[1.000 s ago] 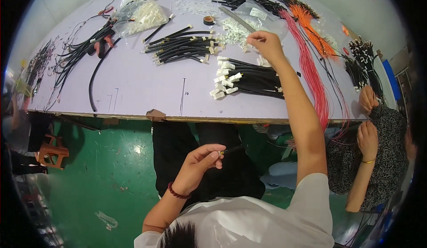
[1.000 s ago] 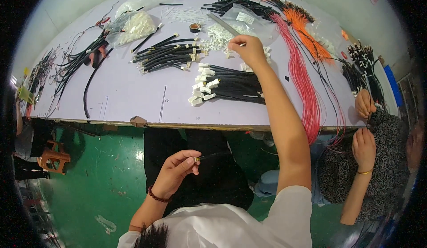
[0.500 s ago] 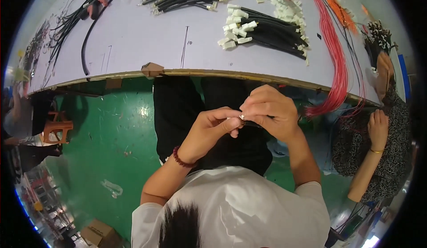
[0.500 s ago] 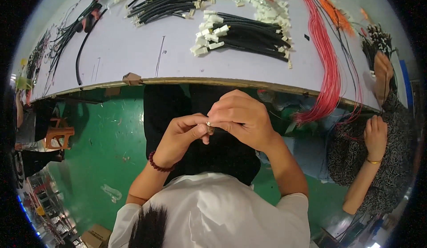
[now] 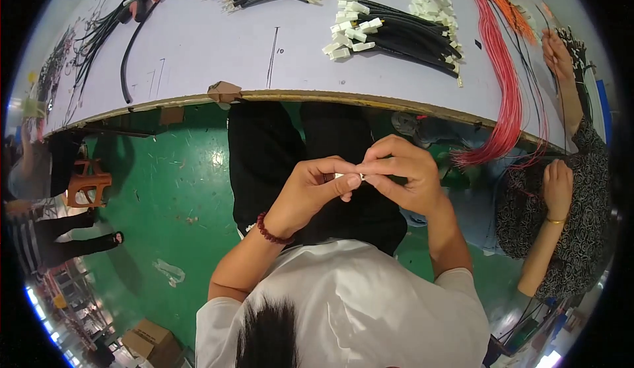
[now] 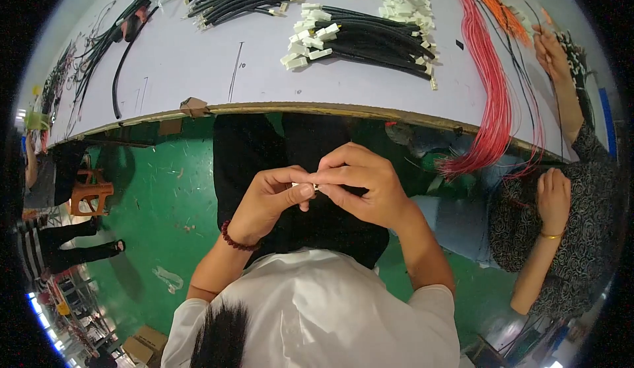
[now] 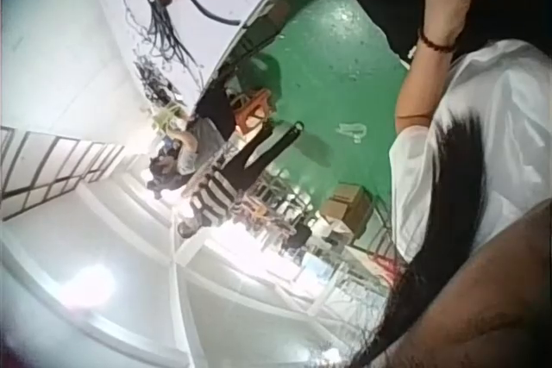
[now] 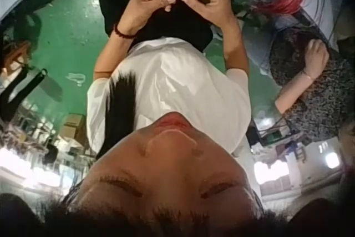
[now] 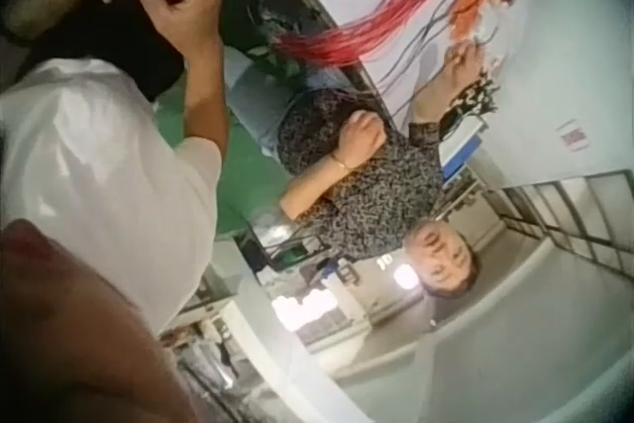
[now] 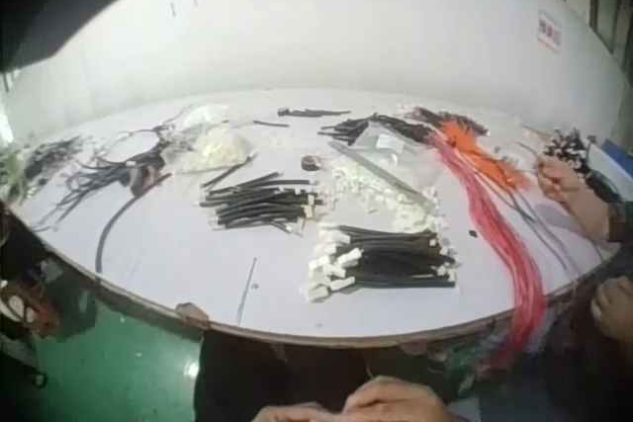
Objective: Assembling wire connectors by inserting wire terminals into plastic housings at a factory workbench.
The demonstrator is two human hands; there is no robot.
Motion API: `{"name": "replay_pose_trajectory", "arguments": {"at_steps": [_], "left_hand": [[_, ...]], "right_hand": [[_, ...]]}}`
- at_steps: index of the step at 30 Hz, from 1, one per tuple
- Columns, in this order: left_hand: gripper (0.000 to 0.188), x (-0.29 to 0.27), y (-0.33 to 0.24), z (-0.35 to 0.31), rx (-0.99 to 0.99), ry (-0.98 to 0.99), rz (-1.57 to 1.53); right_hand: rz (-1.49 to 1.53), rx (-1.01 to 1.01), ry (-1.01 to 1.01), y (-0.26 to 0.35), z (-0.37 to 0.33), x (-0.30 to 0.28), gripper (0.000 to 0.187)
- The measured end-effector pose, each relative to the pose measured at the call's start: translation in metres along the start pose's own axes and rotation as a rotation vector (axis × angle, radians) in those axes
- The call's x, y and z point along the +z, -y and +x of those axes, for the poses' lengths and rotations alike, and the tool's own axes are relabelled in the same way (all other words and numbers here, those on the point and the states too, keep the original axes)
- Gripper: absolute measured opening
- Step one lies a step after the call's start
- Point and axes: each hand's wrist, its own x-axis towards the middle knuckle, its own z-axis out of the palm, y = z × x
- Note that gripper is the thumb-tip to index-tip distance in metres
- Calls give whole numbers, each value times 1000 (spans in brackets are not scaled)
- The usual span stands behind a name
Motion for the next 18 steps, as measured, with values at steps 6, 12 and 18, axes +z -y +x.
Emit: {"name": "replay_pose_trajectory", "arguments": {"at_steps": [6, 12, 18], "left_hand": [[14, -1, 3, 4, 54, -40, 85], [16, -3, -1, 4, 89, -44, 211], [27, 2, 5, 1, -13, -71, -102]], "right_hand": [[-155, -16, -45, 3, -5, 2, 25], [-359, -95, -115, 1, -10, 11, 22], [-193, 32, -229, 6, -16, 14, 18]]}}
